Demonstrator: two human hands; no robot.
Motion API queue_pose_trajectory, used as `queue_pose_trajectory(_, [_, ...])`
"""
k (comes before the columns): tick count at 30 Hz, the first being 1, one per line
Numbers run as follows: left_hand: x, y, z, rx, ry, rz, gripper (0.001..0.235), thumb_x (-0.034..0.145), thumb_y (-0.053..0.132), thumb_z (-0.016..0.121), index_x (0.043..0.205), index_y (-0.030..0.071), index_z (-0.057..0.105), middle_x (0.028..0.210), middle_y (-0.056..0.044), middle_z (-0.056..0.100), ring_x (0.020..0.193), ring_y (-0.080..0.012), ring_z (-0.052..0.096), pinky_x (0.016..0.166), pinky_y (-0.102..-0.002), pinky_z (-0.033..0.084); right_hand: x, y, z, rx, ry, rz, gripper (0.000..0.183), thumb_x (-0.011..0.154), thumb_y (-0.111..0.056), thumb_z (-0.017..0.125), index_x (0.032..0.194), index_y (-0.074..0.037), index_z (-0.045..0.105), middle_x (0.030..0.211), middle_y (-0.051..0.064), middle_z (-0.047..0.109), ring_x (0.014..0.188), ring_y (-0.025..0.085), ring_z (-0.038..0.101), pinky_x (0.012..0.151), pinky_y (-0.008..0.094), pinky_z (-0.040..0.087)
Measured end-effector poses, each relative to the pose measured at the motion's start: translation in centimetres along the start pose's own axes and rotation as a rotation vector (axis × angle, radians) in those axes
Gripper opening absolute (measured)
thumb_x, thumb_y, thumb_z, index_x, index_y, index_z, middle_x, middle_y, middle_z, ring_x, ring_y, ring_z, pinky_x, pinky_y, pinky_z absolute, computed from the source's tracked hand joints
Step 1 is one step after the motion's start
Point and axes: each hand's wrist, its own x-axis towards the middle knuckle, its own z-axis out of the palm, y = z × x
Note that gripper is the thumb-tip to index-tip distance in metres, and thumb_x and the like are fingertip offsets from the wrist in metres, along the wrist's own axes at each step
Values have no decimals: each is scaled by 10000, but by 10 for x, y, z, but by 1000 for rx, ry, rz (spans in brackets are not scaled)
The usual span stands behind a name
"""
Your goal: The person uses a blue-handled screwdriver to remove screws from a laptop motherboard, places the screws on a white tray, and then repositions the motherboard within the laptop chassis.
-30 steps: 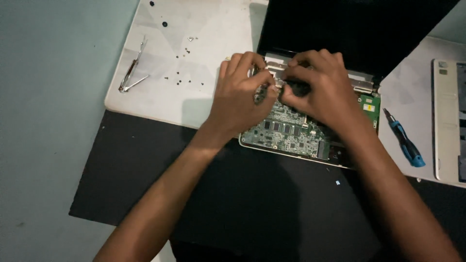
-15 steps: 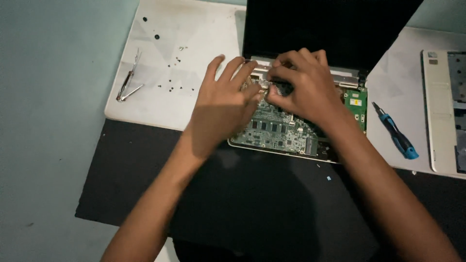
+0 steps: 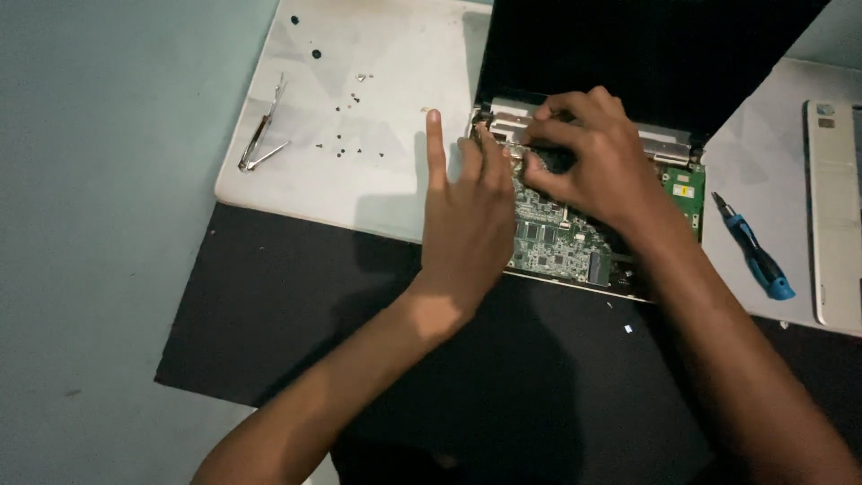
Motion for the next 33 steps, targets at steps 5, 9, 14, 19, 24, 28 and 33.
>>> queue_pose_trajectory(5, [-1, -1, -3, 49, -41, 3, 700, 1111, 532, 594, 1714, 182, 650, 1739, -145, 655, 1570, -344, 586, 1430, -826, 81, -3, -2, -2, -22, -46, 42, 331, 1093, -242, 879, 1374, -69, 860, 1418, 184, 721, 1209, 348, 597, 985, 530, 494])
queue_pose_trajectory(9, [5, -17, 6, -138, 121, 16, 469, 1165, 418, 623, 1518, 163, 797, 1531, -124, 784, 1417, -318, 700, 1417, -827, 166, -4, -2, 1, 4, 13, 24, 291, 1083, -192, 865, 1339, -53, 872, 1381, 182, 746, 1173, 348, 607, 969, 542, 474])
queue_pose_trajectory(14, [20, -51, 34, -475, 384, 151, 247, 1083, 280, 801, 1168, 60, 878, 1298, -148, 813, 1282, -343, 732, 1382, -680, 337, -3, -3, 2, 4, 61, 2, 274, 1086, -199, 811, 1329, -81, 856, 1370, 147, 748, 1134, 333, 602, 913, 509, 408])
queue_pose_trajectory(19, [22, -53, 30, -530, 325, 220, 241, 958, 273, 920, 1124, 98, 936, 1320, -192, 815, 1325, -401, 746, 1296, -754, 401, -7, 2, 10, 64, 93, 88, 217, 1060, -199, 869, 1271, -164, 906, 1329, 112, 782, 1169, 399, 707, 1016, 492, 469])
queue_pose_trajectory(24, [21, -46, 6, -404, 46, 188, 318, 1044, 321, 804, 1306, 169, 899, 1470, -182, 767, 1443, -412, 666, 1328, -783, 282, -6, 3, 10, 44, 101, 86, 211, 1055, -196, 881, 1263, -170, 909, 1327, 107, 782, 1171, 389, 705, 1024, 490, 465])
queue_pose_trajectory(28, [12, -31, -22, -306, -121, 81, 457, 1062, 326, 786, 1470, 125, 832, 1641, -200, 718, 1595, -452, 567, 1383, -823, 45, -7, 2, 12, 50, 105, 88, 214, 1061, -181, 869, 1271, -161, 907, 1320, 126, 784, 1153, 407, 703, 1021, 502, 464])
queue_pose_trajectory(33, [6, -19, -28, -293, -150, 55, 548, 1003, 224, 778, 1525, 59, 795, 1663, -225, 710, 1604, -470, 573, 1367, -877, -30, -11, 6, 17, 28, 95, 96, 229, 1047, -226, 876, 1269, -183, 913, 1327, 100, 780, 1166, 380, 696, 1038, 491, 459])
